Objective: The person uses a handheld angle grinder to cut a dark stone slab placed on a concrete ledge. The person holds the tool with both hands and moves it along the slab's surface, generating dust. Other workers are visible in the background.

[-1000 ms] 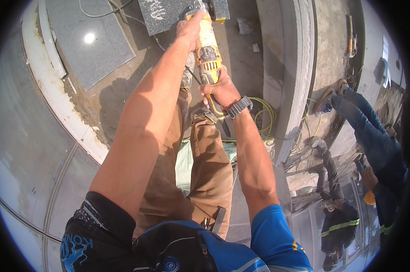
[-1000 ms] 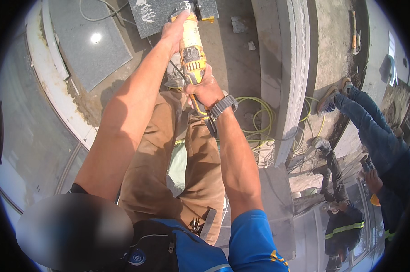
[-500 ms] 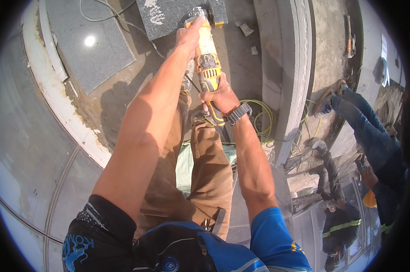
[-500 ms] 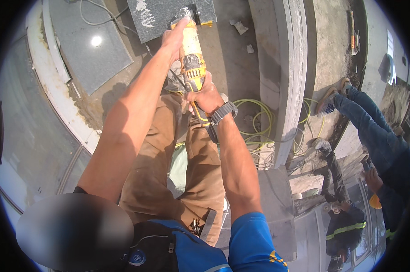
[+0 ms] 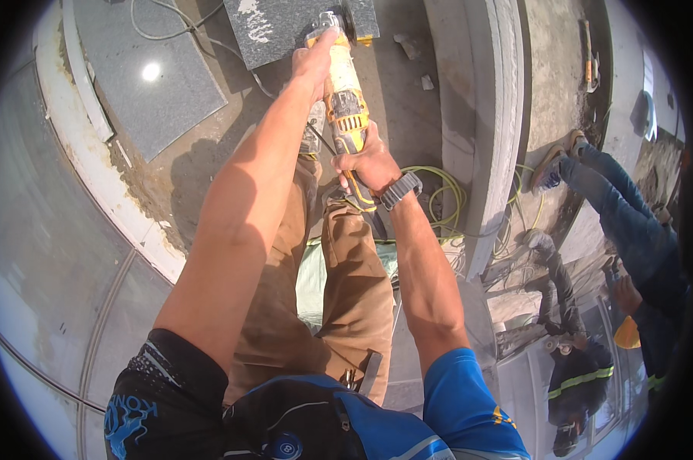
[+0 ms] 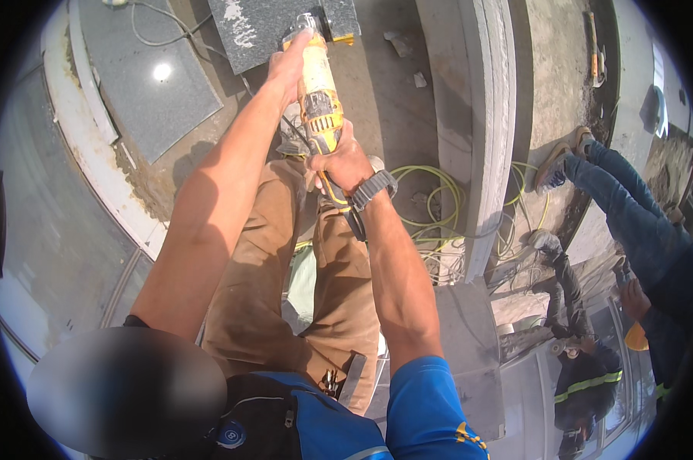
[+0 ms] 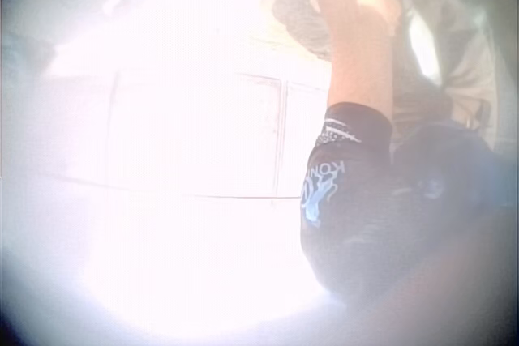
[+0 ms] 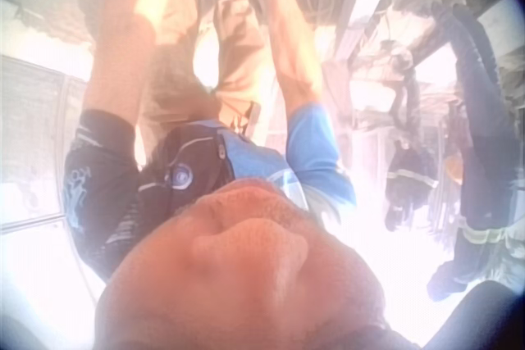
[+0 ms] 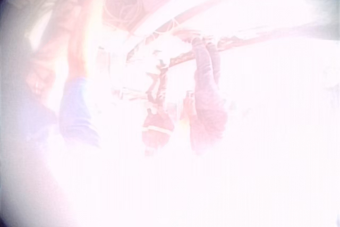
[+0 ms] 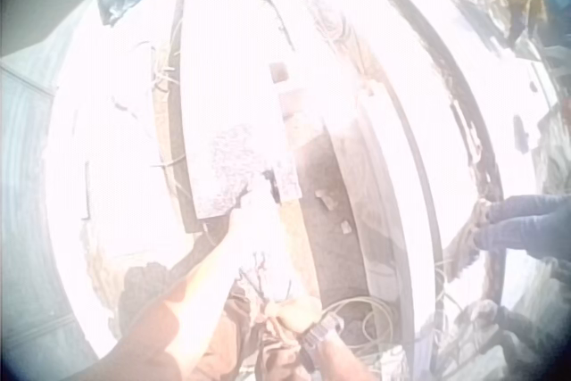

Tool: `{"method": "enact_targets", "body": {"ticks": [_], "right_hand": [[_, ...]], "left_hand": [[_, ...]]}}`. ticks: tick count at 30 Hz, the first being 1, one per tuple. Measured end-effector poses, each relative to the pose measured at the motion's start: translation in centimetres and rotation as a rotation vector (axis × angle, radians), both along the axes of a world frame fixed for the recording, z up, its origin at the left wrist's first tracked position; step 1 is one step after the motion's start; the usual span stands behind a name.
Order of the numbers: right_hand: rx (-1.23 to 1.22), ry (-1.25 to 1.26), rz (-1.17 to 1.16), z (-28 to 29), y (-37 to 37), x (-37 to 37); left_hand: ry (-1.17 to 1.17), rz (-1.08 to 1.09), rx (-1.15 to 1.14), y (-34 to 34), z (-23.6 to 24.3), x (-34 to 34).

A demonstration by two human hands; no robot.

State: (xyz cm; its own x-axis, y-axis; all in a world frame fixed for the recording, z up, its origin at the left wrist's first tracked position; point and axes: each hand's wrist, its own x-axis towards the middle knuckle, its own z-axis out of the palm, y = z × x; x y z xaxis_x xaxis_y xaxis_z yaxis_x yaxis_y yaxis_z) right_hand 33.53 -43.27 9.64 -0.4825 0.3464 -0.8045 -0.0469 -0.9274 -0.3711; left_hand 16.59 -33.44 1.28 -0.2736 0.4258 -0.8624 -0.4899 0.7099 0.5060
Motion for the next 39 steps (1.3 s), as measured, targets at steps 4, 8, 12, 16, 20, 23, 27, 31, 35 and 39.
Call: {"method": "enact_targets", "body": {"ticks": [4,8,12,16,20,23,27,31,35,39], "right_hand": [[0.024,-0.009,-0.023,-0.1,-0.9,0.1],[0.01,-0.016,-0.032,-0.2,-0.9,0.1],[0.024,-0.014,0.002,-0.7,-0.5,-0.2],[-0.001,-0.002,0.002,-0.9,-0.1,-0.2],[0.0,-0.011,-0.001,-0.9,-0.2,-0.1],[-0.02,0.002,-0.026,-0.7,-0.6,0.0],[0.022,-0.029,-0.041,-0.8,-1.5,0.3],[0.009,-0.047,-0.02,1.8,-1.7,1.2],[0.044,-0.071,-0.054,4.9,-4.0,3.4],[0.117,-0.166,0.004,11.6,-5.0,6.1]], "left_hand": [[-0.001,0.013,-0.008,-0.6,0.3,0.3],[-0.015,0.022,0.004,-0.6,0.2,0.2],[-0.033,0.021,0.044,-0.2,-0.6,-0.3],[0.022,-0.028,-0.016,0.2,-0.4,-0.1],[0.025,-0.022,-0.036,0.2,-0.3,-0.1],[0.04,-0.018,-0.052,-0.2,-0.1,0.1],[0.044,-0.012,-0.055,-0.6,0.6,0.8],[0.035,-0.03,-0.022,-1.1,3.4,1.6],[-0.039,0.026,0.038,-2.6,5.9,4.2],[-0.163,-0.044,0.049,-4.3,11.8,6.8]]}}
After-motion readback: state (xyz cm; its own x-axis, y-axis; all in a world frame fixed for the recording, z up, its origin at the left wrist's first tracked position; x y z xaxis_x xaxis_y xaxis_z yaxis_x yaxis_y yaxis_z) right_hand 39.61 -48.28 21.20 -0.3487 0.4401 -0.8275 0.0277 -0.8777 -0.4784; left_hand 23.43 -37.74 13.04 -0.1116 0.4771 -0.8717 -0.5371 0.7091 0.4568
